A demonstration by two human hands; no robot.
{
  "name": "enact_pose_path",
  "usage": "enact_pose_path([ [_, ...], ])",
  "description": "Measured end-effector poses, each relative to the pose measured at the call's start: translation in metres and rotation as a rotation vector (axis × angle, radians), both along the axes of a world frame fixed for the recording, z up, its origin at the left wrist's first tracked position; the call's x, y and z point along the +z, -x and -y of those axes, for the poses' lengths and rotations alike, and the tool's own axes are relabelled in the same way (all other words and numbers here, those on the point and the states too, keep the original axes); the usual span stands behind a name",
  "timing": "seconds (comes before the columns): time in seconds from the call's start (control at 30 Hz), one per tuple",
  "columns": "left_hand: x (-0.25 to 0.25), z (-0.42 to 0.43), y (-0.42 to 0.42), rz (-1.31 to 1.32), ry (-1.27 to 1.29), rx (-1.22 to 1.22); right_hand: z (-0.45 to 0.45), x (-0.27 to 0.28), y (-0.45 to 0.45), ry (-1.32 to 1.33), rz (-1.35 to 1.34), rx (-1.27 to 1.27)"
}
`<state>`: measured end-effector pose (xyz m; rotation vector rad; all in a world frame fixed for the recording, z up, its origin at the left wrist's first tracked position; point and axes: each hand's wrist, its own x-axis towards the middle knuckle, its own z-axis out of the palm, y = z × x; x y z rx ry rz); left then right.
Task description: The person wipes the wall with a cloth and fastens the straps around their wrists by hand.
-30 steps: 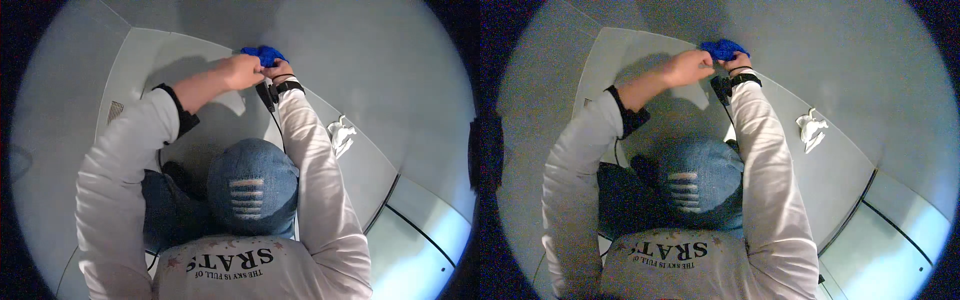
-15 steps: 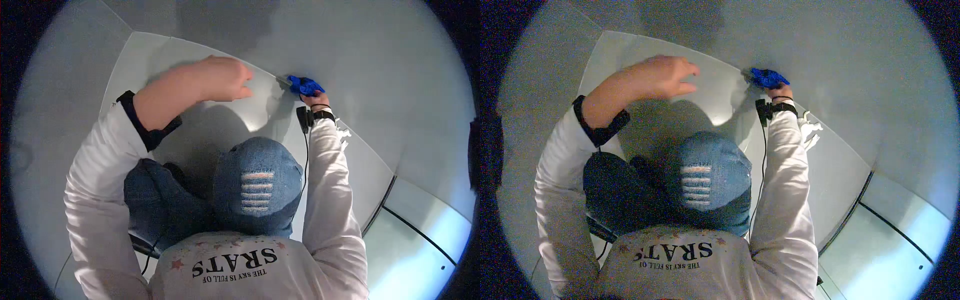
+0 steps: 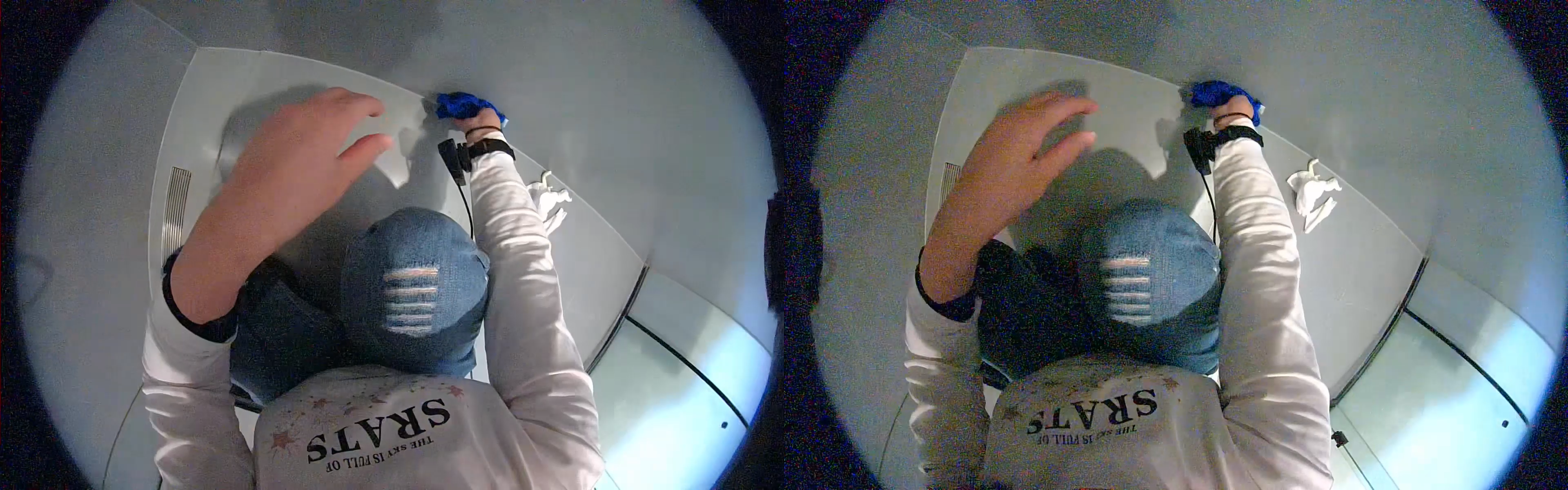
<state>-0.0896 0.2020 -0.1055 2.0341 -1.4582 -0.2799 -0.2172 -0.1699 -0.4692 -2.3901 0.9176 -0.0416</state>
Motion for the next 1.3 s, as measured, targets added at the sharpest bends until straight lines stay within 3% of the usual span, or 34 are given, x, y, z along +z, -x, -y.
enact_pose_path([
  [0.07,-0.001,0.003,-0.002,-0.026,-0.028,0.026,0.002,-0.034,-0.023,-0.051,0.11,-0.016],
  [0.17,-0.008,0.008,-0.005,-0.024,-0.06,0.055,-0.019,-0.006,-0.045,0.021,-0.273,-0.121],
  [0.3,-0.028,0.006,-0.016,-0.06,-0.061,0.065,-0.032,-0.007,-0.073,0.056,-0.097,0.034],
  [0.4,-0.033,0.007,-0.022,-0.049,-0.056,0.075,-0.081,0.083,-0.084,0.035,-0.12,0.119],
  [0.47,-0.033,0.006,-0.025,-0.034,-0.052,0.087,-0.103,0.109,-0.094,0.147,-0.044,0.262],
  [0.53,-0.032,0.009,-0.027,0.0,-0.03,0.08,-0.091,0.052,-0.114,0.123,0.045,0.325],
  [0.57,-0.029,0.009,-0.028,0.007,-0.028,0.089,-0.086,0.015,-0.135,0.003,0.294,0.421],
  [0.67,-0.013,0.005,-0.035,-0.037,0.03,0.123,-0.139,0.094,-0.162,-0.544,0.45,0.26],
  [0.7,-0.011,0.004,-0.038,0.031,0.118,0.126,-0.169,0.158,-0.165,-0.508,0.243,0.077],
  [0.77,-0.004,0.003,-0.041,0.1,0.208,0.142,-0.193,0.205,-0.168,-0.221,0.432,0.709],
  [0.83,0.005,0.007,-0.043,0.035,0.295,0.135,-0.213,0.249,-0.166,-0.067,0.636,1.053],
  [0.9,0.01,0.008,-0.047,-0.023,0.287,0.144,-0.228,0.28,-0.166,-0.334,0.569,1.188],
  [0.97,0.013,0.008,-0.052,-0.084,0.286,0.151,-0.232,0.291,-0.166,-0.368,0.448,1.277],
  [1.03,0.032,0.0,-0.043,-0.32,0.242,0.083,-0.236,0.308,-0.156,-0.352,0.34,1.348],
  [1.13,0.02,0.004,-0.046,-0.122,0.332,-0.046,-0.237,0.315,-0.153,-0.329,0.218,1.388],
  [1.3,0.018,0.003,-0.034,-0.159,0.336,-0.166,-0.241,0.314,-0.163,-0.263,0.139,1.345],
])
